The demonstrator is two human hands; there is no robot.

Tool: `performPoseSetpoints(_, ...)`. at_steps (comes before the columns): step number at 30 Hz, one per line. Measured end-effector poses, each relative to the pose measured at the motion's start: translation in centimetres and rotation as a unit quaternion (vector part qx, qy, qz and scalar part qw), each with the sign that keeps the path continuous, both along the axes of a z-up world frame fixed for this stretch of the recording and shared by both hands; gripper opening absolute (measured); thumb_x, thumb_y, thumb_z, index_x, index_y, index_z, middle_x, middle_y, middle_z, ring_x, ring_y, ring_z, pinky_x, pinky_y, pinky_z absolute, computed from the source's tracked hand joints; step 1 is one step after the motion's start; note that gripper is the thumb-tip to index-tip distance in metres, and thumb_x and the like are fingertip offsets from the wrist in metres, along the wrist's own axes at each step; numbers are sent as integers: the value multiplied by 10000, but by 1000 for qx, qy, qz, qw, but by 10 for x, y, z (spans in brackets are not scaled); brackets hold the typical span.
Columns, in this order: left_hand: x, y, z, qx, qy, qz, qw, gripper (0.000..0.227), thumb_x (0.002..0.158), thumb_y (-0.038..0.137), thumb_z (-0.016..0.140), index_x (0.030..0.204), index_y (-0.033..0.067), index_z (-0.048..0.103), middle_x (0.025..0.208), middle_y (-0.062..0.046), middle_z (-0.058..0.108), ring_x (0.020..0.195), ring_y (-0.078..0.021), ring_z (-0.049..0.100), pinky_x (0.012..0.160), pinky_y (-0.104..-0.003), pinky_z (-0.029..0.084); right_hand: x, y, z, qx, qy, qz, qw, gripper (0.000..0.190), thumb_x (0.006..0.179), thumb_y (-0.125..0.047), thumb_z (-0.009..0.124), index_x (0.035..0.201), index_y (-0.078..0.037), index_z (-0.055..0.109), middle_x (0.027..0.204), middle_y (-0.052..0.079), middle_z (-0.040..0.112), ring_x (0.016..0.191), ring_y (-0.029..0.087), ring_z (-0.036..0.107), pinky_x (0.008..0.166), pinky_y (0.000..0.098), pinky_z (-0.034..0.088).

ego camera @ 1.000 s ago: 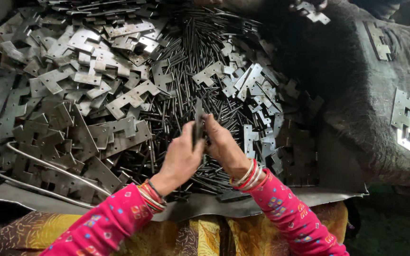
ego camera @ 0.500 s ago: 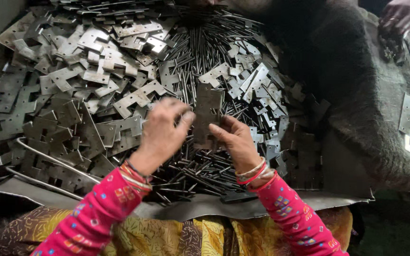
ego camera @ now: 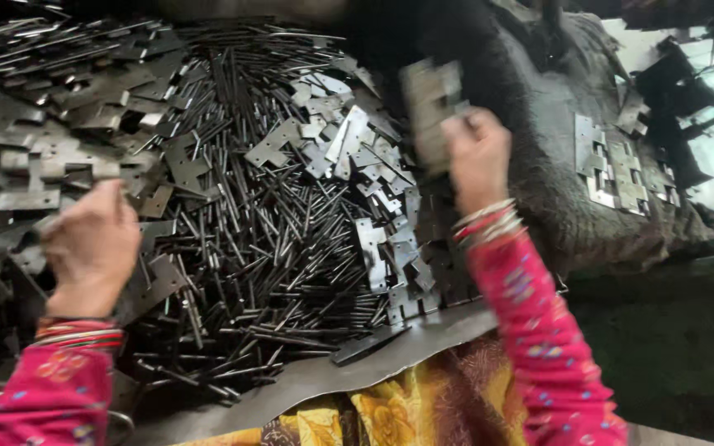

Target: The person inserts metal rods into the holes of L-shaped metal brackets and places the assembled units onto a nearby surface. The task is performed repeatedly by hand using parts from a large pile.

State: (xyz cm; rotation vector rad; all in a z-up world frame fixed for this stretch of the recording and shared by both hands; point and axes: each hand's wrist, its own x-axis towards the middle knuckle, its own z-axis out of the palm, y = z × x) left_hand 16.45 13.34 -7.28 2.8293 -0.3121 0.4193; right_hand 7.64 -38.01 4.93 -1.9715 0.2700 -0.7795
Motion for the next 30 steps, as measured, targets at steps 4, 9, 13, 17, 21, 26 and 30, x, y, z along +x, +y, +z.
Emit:
performPoseSetpoints(4, 22, 24, 4, -349, -33, -55, 935, 167, 1095, 76, 595, 1245, 53, 664, 1160, -130, 729, 1012, -251, 701, 889, -405, 556, 26, -171, 24, -279, -35, -201, 938, 181, 909, -115, 765, 988, 45, 735, 936, 176, 755, 841, 259, 733, 779, 382, 569)
performPoseSetpoints(9, 14, 28, 28, -666, 55, -86, 738, 172, 1091, 140, 552, 1211, 59, 645, 1175, -38, 686, 997, -142, 655, 873, -295, 541, 5, -284, 29, -334, 216, -266, 878, 293, 922, -272, 803, 1058, -14, 777, 941, 222, 697, 850, 341, 721, 852, 458, 529)
performPoseSetpoints(13, -10, 3, 65, -805, 166, -77, 564, 361, 1129, 428, 508, 1162, 109, 674, 894, 4, 627, 736, -129, 611, 643, -297, 537, -7, -240, 24, -560, 66, -339, 753, 313, 802, -397, 851, 928, -120, 777, 957, 133, 727, 936, 336, 651, 856, 541, 474)
performPoseSetpoints(17, -34, -37, 94, -785, 270, -79, 552, 241, 1085, 338, 560, 1122, 104, 606, 919, -29, 598, 721, -151, 577, 589, -337, 490, -4, -111, 14, -463, -12, -127, 877, 162, 953, -177, 742, 1055, -51, 741, 1030, 152, 711, 990, 351, 630, 962, 479, 448)
performPoseSetpoints(21, -58, -70, 112, -672, 438, -194, 565, 350, 929, 232, 505, 1222, 47, 550, 1226, -179, 645, 975, -307, 703, 753, -458, 625, 8, 6, -22, -501, 83, 15, 861, 206, 875, -267, 795, 825, -84, 717, 881, 121, 694, 889, 339, 631, 775, 473, 497)
performPoseSetpoints(26, -78, -79, 131, -653, 538, -275, 458, 405, 928, 259, 521, 1237, -2, 505, 1227, -186, 660, 983, -320, 738, 791, -448, 636, 36, 55, -80, -553, 142, 26, 821, 298, 757, -373, 802, 829, -100, 707, 876, 101, 695, 901, 317, 656, 705, 499, 470)
performPoseSetpoints(30, -66, -52, 136, -644, 462, -219, 569, 384, 1010, 341, 517, 1153, -5, 601, 1062, -155, 717, 886, -269, 745, 750, -410, 641, 51, 60, -104, -640, 120, 39, 758, 230, 762, -307, 778, 844, -112, 688, 886, 80, 695, 924, 295, 671, 774, 471, 460)
